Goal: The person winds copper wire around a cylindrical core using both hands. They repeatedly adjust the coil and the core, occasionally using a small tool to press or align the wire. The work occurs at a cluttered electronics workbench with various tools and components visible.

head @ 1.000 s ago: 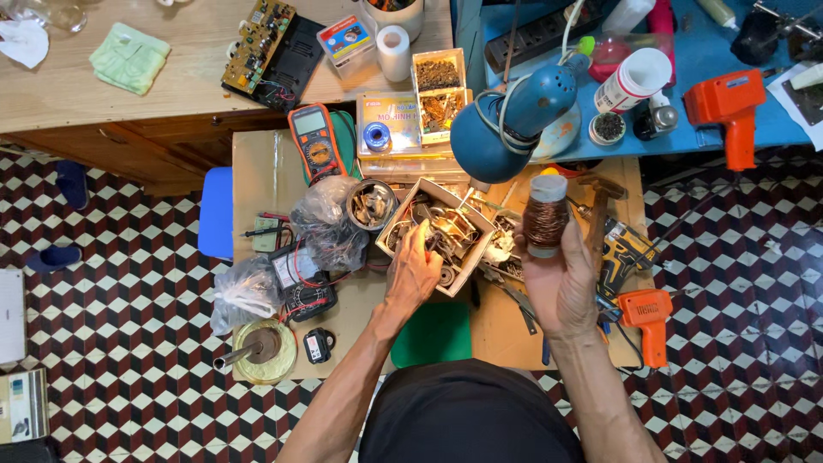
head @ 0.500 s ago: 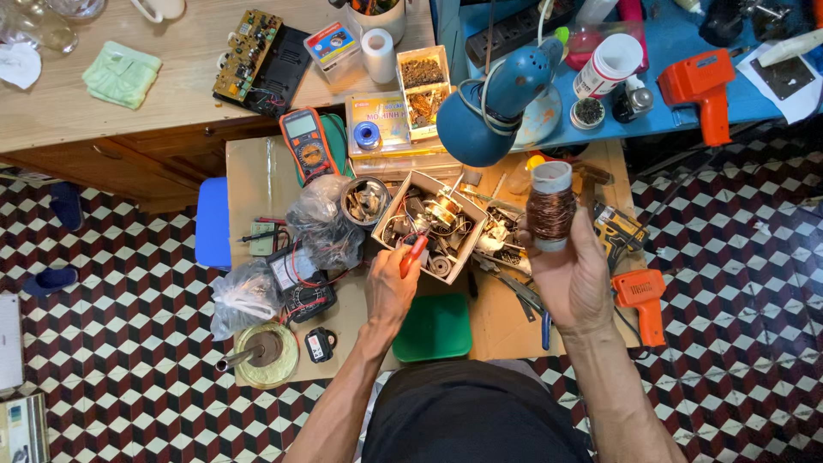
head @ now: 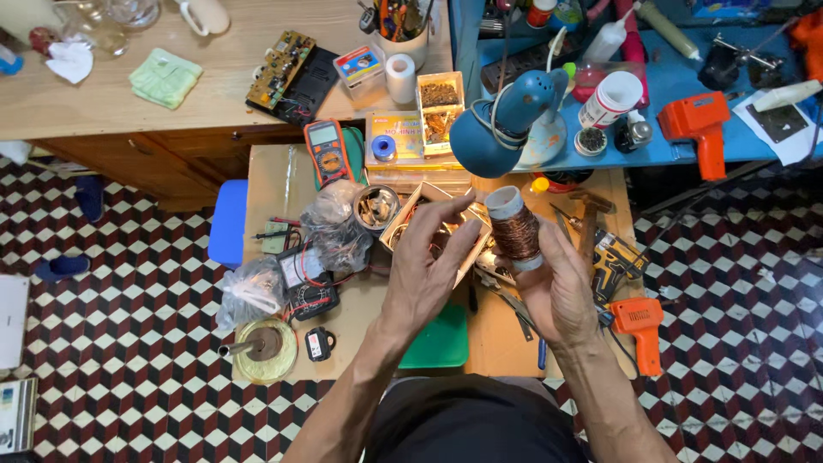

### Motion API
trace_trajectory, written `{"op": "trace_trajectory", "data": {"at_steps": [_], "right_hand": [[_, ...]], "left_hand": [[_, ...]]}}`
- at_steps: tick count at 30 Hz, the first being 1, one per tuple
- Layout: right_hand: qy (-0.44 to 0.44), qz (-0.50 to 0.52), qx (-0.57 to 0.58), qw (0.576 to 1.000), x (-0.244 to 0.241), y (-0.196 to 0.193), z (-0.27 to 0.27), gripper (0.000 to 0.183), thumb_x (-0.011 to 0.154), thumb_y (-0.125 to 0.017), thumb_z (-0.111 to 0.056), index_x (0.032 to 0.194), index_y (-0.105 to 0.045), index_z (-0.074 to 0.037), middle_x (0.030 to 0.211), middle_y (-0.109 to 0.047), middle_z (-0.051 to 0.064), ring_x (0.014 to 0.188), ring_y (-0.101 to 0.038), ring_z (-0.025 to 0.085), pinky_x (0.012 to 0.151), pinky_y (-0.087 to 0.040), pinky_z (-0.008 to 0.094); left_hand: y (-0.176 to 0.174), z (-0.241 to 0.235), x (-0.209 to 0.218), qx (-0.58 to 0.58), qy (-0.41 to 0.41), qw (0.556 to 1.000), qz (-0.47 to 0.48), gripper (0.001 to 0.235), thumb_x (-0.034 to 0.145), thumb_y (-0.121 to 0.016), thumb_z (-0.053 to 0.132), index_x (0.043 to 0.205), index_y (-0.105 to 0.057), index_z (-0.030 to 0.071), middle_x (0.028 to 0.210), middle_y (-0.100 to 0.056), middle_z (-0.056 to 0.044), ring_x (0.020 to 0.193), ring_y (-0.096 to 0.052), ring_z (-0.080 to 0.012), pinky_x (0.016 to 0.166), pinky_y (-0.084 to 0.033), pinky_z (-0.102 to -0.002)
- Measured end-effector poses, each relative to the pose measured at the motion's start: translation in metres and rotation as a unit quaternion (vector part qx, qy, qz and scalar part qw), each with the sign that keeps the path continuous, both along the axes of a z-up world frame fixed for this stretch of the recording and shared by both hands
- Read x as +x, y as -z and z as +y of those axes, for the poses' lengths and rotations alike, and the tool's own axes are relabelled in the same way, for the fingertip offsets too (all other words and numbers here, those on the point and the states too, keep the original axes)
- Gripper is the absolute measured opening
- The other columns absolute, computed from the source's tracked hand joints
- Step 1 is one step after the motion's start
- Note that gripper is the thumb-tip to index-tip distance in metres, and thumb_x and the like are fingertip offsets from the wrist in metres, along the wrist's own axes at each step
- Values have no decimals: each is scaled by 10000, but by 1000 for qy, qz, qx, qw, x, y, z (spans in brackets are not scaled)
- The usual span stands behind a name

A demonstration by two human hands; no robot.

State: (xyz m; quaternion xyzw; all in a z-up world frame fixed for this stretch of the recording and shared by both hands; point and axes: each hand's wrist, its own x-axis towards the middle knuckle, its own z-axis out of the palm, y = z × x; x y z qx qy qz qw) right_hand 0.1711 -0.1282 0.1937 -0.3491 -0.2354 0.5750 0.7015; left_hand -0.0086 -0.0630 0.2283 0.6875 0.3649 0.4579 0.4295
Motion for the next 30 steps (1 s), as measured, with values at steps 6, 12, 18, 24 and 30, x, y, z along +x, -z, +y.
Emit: {"op": "trace_trajectory", "data": {"at_steps": [6, 12, 18, 24, 30], "right_hand": [[5, 1, 0, 1000, 5, -1, 7, 384, 1049, -542, -245, 1352, -522, -10, 1279, -623, 105, 1162, -630, 195, 1013, -524, 419], [23, 12, 22, 999, -35, 15, -5, 344, 1057, -566, -175, 1351, -470, -25, 1235, -609, 72, 1141, -598, 149, 1020, -484, 342], [-136, -277, -4, 951, -12, -4, -7, 370, 1024, -537, -244, 1293, -611, -2, 1138, -698, 60, 1084, -646, 135, 1000, -498, 299], [-72, -452, 18, 889, 10, -6, 27, 404, 1065, -532, -282, 1203, -689, 63, 1122, -664, 136, 1058, -638, 196, 968, -486, 331], [-329, -334, 75, 880, 12, 28, 57, 494, 1156, -383, -375, 1068, -690, 1, 907, -685, 64, 865, -652, 194, 841, -529, 350]], "left_hand": [[-16, -39, 20, -5, -132, 991, -6, 396, 999, -689, 218, 1347, -635, 38, 1168, -688, -127, 1043, -684, -209, 897, -557, -314], [-4, -64, 48, -60, -140, 988, -30, 609, 939, -721, 264, 1460, -525, 17, 1253, -653, -145, 1141, -660, -220, 963, -518, -317], [7, -48, 24, -183, -131, 962, -157, 561, 990, -649, 277, 1466, -540, 0, 1296, -666, -75, 1133, -636, -135, 950, -523, -270], [19, -34, 1, -340, -97, 907, -228, 505, 966, -637, 254, 1408, -598, 12, 1172, -716, -65, 999, -666, -127, 815, -555, -299], [26, -32, -5, -352, -55, 854, -380, 399, 1005, -635, 218, 1305, -582, -41, 1195, -699, -95, 1048, -688, -160, 869, -590, -338]]}}
